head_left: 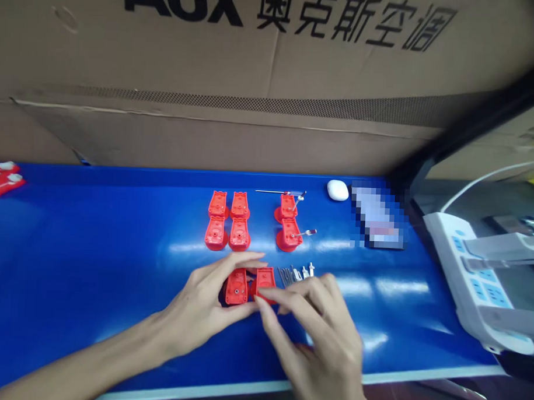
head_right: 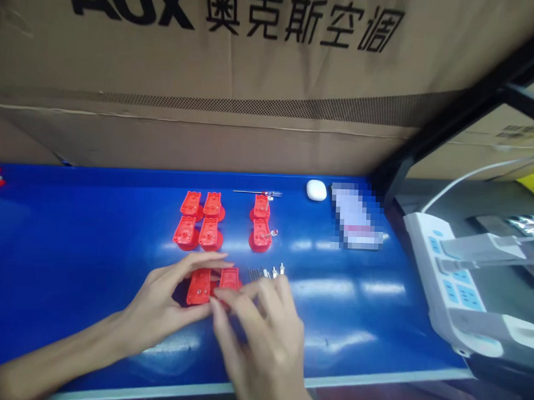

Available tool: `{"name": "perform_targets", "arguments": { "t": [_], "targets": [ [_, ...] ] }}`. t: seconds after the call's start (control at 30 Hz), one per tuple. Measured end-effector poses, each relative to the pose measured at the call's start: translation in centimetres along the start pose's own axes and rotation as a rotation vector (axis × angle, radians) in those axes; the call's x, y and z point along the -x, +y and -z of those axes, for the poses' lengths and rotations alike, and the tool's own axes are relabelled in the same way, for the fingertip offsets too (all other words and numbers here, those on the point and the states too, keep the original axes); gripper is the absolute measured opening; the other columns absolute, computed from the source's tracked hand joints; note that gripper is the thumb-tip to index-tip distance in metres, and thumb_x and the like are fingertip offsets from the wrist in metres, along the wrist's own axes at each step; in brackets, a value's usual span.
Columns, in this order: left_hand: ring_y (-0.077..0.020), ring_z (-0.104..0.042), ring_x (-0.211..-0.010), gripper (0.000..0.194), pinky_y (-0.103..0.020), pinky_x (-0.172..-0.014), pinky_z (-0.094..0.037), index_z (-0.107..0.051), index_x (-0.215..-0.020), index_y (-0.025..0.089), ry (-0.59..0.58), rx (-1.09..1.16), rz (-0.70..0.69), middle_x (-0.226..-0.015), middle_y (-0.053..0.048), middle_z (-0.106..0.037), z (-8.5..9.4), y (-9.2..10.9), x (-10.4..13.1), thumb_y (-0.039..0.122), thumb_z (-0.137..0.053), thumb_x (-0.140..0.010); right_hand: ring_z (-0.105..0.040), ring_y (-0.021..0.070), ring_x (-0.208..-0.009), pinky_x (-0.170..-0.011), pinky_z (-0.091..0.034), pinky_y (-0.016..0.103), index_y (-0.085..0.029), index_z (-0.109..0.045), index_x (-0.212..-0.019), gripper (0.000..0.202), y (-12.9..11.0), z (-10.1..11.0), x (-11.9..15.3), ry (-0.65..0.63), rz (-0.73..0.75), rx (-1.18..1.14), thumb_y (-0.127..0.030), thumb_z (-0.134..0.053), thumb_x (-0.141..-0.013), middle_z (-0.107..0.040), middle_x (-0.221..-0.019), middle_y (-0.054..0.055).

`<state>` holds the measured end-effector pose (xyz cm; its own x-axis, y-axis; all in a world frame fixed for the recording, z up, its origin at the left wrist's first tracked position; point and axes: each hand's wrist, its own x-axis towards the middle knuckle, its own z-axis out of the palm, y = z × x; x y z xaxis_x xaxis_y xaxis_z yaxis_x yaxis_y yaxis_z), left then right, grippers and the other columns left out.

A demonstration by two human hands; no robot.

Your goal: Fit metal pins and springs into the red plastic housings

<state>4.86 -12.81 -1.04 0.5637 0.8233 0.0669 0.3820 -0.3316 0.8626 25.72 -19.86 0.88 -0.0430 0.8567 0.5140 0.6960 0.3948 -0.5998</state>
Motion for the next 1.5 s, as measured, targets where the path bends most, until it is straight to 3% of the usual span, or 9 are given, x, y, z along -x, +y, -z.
{"name": "perform_targets", "arguments": {
  "t": [0.1, 0.4, 0.53, 0.97, 1.07, 1.17, 1.3, 1.4, 1.5],
  "targets": [
    [-0.0262, -0.077, -0.131, 0.065, -0.041, -0.112, -0.065, -0.052, -0.156, 0.035, -0.026, -0.004, -0.004, -0.146, -0.003, -0.076, 0.2, -0.1, 0.0, 0.025, -0.081, -0.099, -0.057, 0.0211, -0.082, -0.072, -0.051, 0.035, -0.025, -0.077, -0.105, 0.008, -0.9, -1.3, -1.0, -0.097, -0.013, 0.072, -0.019, -0.072, -0.103, -0.065, -0.086, 0.004],
    [-0.0245, -0.074, -0.134, 0.073, -0.037, -0.113, -0.063, -0.046, -0.16, 0.035, -0.03, -0.044, -0.076, -0.15, -0.004, -0.072, 0.3, -0.6, 0.4, 0.013, -0.078, -0.098, -0.055, 0.0246, -0.088, -0.061, -0.04, 0.034, -0.023, -0.075, -0.094, 0.014, -1.4, -2.6, -2.0, -0.223, 0.016, 0.218, -0.01, -0.08, -0.093, -0.068, -0.09, 0.004],
    [-0.0239, -0.073, -0.135, 0.075, -0.036, -0.113, -0.063, -0.046, -0.16, 0.035, -0.023, -0.053, -0.098, -0.151, -0.004, -0.071, 0.2, -0.9, 0.5, 0.009, -0.077, -0.097, -0.056, 0.0239, -0.091, -0.058, -0.034, 0.033, -0.022, -0.071, -0.089, 0.019, -1.5, -2.9, -1.7, -0.265, 0.026, 0.285, -0.005, -0.072, -0.096, -0.069, -0.095, 0.005],
    [-0.0227, -0.073, -0.136, 0.076, -0.037, -0.116, -0.062, -0.045, -0.163, 0.038, -0.024, -0.028, -0.073, -0.153, -0.002, -0.071, -0.2, -1.1, 0.7, 0.015, -0.079, -0.099, -0.053, 0.0244, -0.085, -0.052, -0.032, 0.033, -0.021, -0.068, -0.091, 0.03, -2.3, -4.3, -0.5, -0.116, 0.057, 0.397, -0.004, -0.047, -0.103, -0.063, -0.085, 0.008],
    [-0.0229, -0.073, -0.136, 0.075, -0.037, -0.116, -0.062, -0.045, -0.164, 0.038, -0.026, -0.047, -0.066, -0.152, -0.003, -0.071, -0.2, -1.1, 0.7, 0.018, -0.079, -0.1, -0.053, 0.0242, -0.086, -0.055, -0.033, 0.033, -0.021, -0.071, -0.101, 0.025, -2.2, -3.9, 0.1, -0.083, 0.041, 0.341, -0.009, -0.049, -0.106, -0.062, -0.087, 0.008],
    [-0.0228, -0.074, -0.134, 0.072, -0.037, -0.114, -0.063, -0.045, -0.163, 0.038, -0.011, -0.054, -0.074, -0.15, -0.002, -0.073, -0.3, -0.9, 0.6, 0.025, -0.081, -0.101, -0.049, 0.0213, -0.08, -0.064, -0.041, 0.033, -0.023, -0.071, -0.121, 0.019, -1.3, -1.7, 0.4, -0.049, 0.057, 0.192, -0.014, -0.061, -0.108, -0.062, -0.086, 0.003],
    [-0.0223, -0.077, -0.13, 0.072, -0.037, -0.115, -0.063, -0.048, -0.16, 0.036, 0.019, -0.067, -0.067, -0.146, -0.002, -0.076, -0.5, -0.5, 0.4, 0.031, -0.085, -0.099, -0.052, 0.0202, -0.08, -0.076, -0.045, 0.035, -0.027, -0.073, -0.119, 0.015, 1.6, 1.3, 0.5, -0.039, -0.164, 0.095, -0.019, -0.066, -0.109, -0.063, -0.088, 0.001],
    [-0.0224, -0.076, -0.131, 0.072, -0.037, -0.116, -0.063, -0.048, -0.159, 0.034, 0.018, -0.073, -0.073, -0.145, -0.002, -0.076, -0.5, -0.3, 0.3, 0.03, -0.086, -0.098, -0.054, 0.0222, -0.084, -0.078, -0.045, 0.038, -0.027, -0.075, -0.116, 0.014, 4.4, 2.1, 0.9, -0.095, -0.232, 0.112, -0.023, -0.062, -0.111, -0.063, -0.09, 0.003],
    [-0.0222, -0.076, -0.131, 0.073, -0.037, -0.116, -0.063, -0.048, -0.159, 0.035, 0.022, -0.086, -0.071, -0.145, -0.002, -0.076, -0.4, -0.2, 0.3, 0.031, -0.086, -0.098, -0.054, 0.0222, -0.088, -0.082, -0.046, 0.038, -0.025, -0.075, -0.117, 0.015, 6.3, 2.1, 1.5, -0.151, -0.193, 0.107, -0.021, -0.061, -0.112, -0.065, -0.094, 0.003]
  ]
}}
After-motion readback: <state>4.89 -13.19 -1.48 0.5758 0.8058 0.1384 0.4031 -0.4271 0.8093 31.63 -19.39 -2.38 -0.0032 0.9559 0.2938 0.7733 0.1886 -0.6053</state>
